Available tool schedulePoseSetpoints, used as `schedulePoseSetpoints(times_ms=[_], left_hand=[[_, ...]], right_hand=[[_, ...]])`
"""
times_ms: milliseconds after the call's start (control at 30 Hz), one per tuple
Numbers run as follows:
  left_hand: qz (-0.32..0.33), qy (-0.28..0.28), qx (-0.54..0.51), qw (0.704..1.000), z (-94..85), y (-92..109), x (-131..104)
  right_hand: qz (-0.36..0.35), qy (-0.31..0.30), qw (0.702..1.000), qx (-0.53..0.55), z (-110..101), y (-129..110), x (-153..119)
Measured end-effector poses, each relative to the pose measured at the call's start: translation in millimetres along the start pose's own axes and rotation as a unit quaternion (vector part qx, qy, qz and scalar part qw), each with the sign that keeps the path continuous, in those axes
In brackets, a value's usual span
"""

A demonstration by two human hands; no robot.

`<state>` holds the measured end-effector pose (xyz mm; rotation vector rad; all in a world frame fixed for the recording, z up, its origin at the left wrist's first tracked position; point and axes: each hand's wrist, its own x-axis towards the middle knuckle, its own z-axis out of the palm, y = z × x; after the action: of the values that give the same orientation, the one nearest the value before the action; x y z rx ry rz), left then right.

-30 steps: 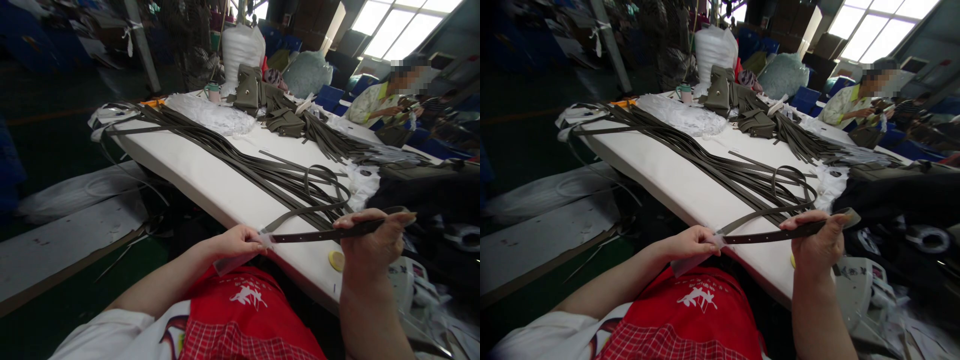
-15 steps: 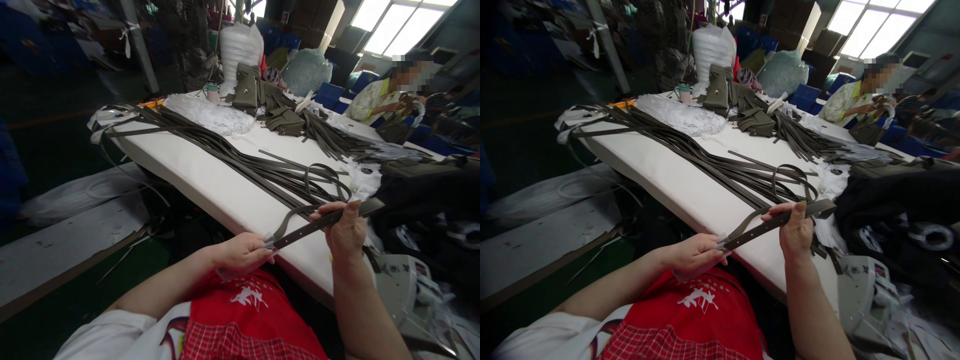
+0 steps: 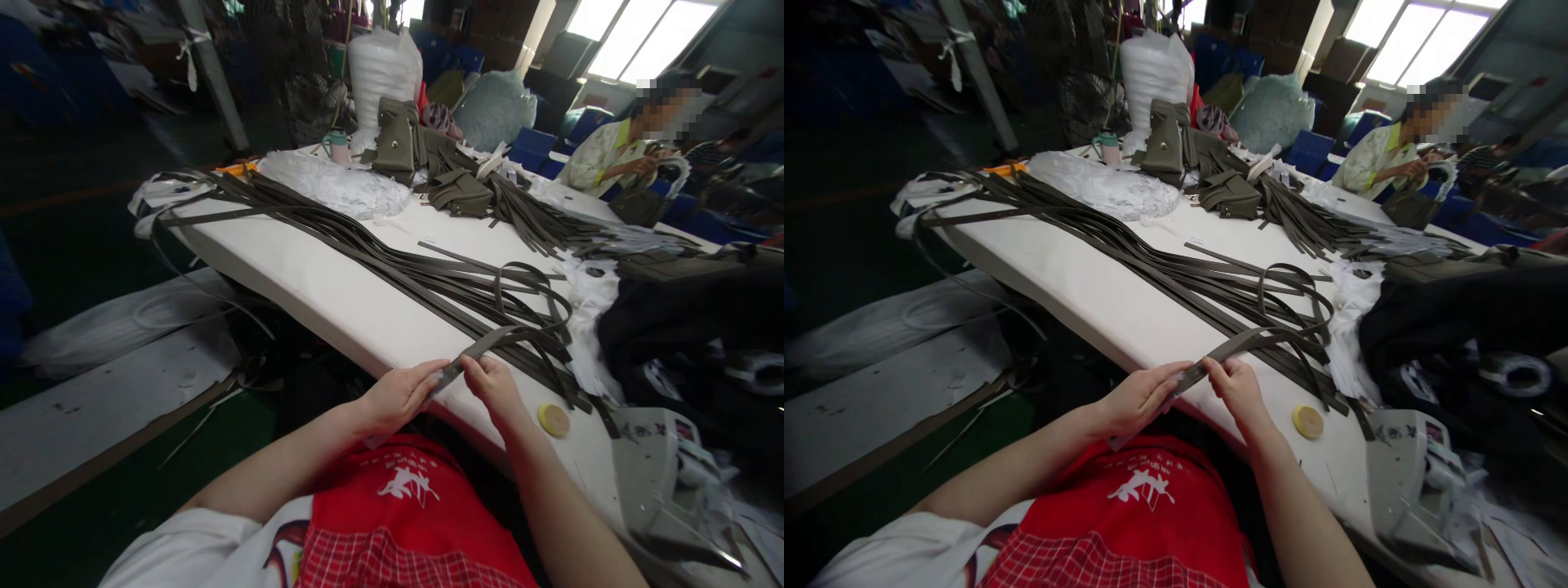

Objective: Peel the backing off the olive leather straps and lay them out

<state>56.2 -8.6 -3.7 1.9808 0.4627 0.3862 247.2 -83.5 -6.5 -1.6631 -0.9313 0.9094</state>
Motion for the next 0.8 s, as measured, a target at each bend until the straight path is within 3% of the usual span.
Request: schedulePoseSetpoints(times_ms=[133,200,267,367,433,500,667,733,800], left_hand=[[-0.004,0.015,0.035,0.999,0.1,-4,-3],[-0.008,0.014,0.034,0.999,0.8,-4,-3],[-0.026,0.017,0.0,1.0,1.6,-4,-2],[-0.093,-0.017,-0.139,0.986,2.1,-6,0],[-0.123,-0.068,-0.22,0.965,1.9,-7,0],[-0.119,-0.085,-0.235,0.961,2.3,-7,1],[-0.069,0.052,-0.152,0.985,10.3,-1,11],[-0.037,0.114,-0.11,0.987,15.0,-1,15],[-0.008,0.158,-0.065,0.985,18.5,-4,16]], right_hand=[[0.129,-0.115,0.981,0.085,5,9,-4],[0.149,-0.132,0.968,0.154,9,10,-8],[0.12,-0.103,0.96,0.232,11,8,-11],[0.041,-0.05,0.956,0.286,9,1,-13],[0.002,-0.063,0.956,0.287,7,-5,-11],[-0.026,-0.09,0.954,0.285,8,-9,-7],[-0.098,-0.049,0.974,0.199,32,-9,-5],[-0.086,-0.072,0.98,0.165,39,-9,-6],[-0.06,-0.095,0.974,0.195,35,-13,-2]])
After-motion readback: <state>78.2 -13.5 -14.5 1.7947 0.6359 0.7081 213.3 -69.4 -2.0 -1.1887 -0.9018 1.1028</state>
